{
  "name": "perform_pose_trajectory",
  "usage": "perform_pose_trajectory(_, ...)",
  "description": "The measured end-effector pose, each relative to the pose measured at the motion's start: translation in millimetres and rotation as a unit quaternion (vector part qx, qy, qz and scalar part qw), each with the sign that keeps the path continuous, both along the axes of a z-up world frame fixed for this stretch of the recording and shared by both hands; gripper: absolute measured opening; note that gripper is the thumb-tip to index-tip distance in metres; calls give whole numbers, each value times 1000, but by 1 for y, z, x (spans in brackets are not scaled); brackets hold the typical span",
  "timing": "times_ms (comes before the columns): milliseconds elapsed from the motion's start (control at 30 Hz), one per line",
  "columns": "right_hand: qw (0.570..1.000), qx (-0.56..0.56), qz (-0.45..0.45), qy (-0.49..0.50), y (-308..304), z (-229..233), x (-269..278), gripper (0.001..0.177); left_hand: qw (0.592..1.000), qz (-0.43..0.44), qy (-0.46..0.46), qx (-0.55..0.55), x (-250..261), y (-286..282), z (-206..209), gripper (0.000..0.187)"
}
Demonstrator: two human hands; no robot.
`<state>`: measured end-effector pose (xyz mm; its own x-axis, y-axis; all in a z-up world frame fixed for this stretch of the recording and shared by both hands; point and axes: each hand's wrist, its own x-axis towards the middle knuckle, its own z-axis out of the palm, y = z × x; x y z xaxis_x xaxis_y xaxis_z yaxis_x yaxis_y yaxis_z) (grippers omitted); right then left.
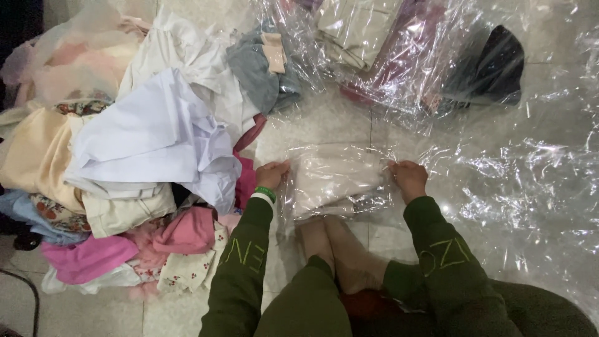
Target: The person folds several items of clothing and places each one into an individual plastic bag on the floor.
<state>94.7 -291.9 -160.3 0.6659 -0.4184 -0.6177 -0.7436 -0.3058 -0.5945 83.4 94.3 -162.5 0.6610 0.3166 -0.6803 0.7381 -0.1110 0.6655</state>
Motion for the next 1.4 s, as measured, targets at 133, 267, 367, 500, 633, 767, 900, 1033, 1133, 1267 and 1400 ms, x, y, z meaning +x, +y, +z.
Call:
perform_pose_trajectory(133,998,-30,60,18,4,29,-3,26,998,-40,20,37,4,-3,28,29)
perform_pose_trajectory(267,960,-122,248,-34,62,149,1,52,893,-255,-135,345,8,-32,51,53)
perform_pose_trajectory(367,903,-109,409,-74,109,115,-11,55,719,-464,-257,449,-8,-87,45,56)
perform_pose_trajectory(500,808,-157,558,-102,88,52,-20,60,708,-603,-109,351,-9,-89,105,61)
perform_pose_trajectory(633,846,-144,514,-5,40,63,-22,66,725,-581,-68,364,-15,-70,101,65)
perform_pose_trajectory(767,796,-332,500,-74,-33,-55,-43,69,771,-456,-17,443,-20,4,-8,67)
perform_pose_trajectory(900,926,-229,294,-55,-26,37,-44,56,958,-142,-42,244,-39,16,0,83)
perform_pose_trajectory(1033,972,-75,223,22,5,39,-48,87,984,-120,79,102,-24,-24,17,128)
perform_pose_trajectory(1133,990,125,40,49,19,64,-42,106,995,-64,76,-6,-16,-28,15,129)
perform_pose_trajectory(1267,934,335,-74,98,21,101,-50,47,969,2,92,-229,-25,-20,30,75)
perform_pose_trajectory(1400,954,280,97,41,8,139,-61,45,950,-10,106,-292,-59,-6,58,68)
